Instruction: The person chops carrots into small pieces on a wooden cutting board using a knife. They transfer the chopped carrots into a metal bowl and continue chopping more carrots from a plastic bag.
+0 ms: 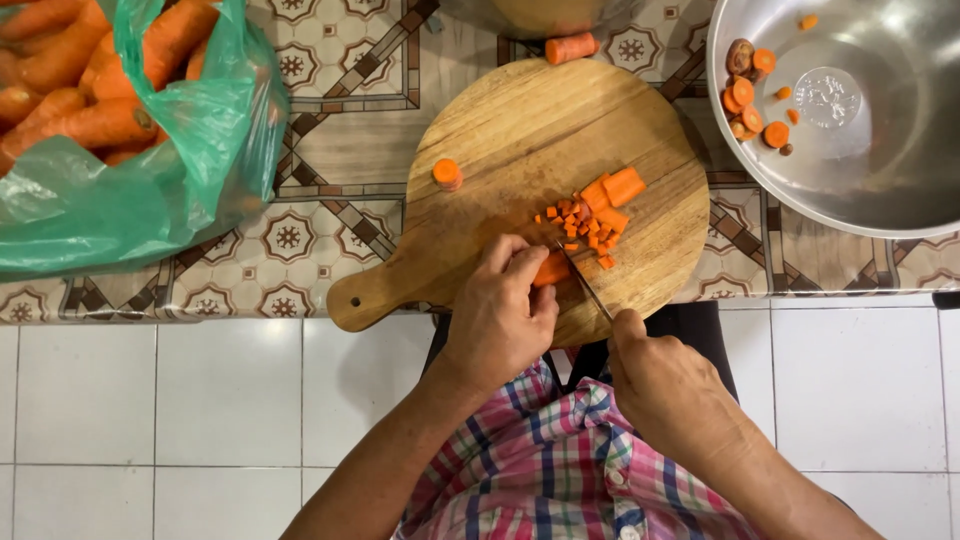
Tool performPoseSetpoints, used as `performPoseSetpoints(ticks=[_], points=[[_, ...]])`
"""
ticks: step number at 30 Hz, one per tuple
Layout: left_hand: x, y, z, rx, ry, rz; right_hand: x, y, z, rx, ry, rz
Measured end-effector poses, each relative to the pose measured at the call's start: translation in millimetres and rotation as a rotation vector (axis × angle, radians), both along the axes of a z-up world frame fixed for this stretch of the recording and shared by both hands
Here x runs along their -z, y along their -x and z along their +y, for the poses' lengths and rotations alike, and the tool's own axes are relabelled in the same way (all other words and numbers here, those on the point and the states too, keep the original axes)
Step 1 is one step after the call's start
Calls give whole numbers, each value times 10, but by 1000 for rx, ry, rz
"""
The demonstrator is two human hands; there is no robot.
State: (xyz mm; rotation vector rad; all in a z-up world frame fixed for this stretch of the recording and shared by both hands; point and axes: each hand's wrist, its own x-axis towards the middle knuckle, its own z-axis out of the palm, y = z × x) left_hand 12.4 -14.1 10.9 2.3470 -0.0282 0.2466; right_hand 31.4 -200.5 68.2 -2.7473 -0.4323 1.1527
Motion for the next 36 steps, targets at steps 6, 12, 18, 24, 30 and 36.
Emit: performPoseSetpoints(ticks=[6,12,18,24,30,36], points=[[23,-1,-86,-55,9,-68,-41,-45,89,49,-53,-11],[5,-9,-92,-64,29,-36,-36,-5,34,127,-102,-25],[-21,-22,-98,-56,46,-32,59,103,23,-56,-24,-128],[6,-23,-119,-75,32,-32,53,79,61,-81,-18,-138],[0,-51,-114,-79,24,-40,12,13,145,-94,23,-96],[155,-39,-151,-110,-1,-126,64,-19,252,-78,100,-183]])
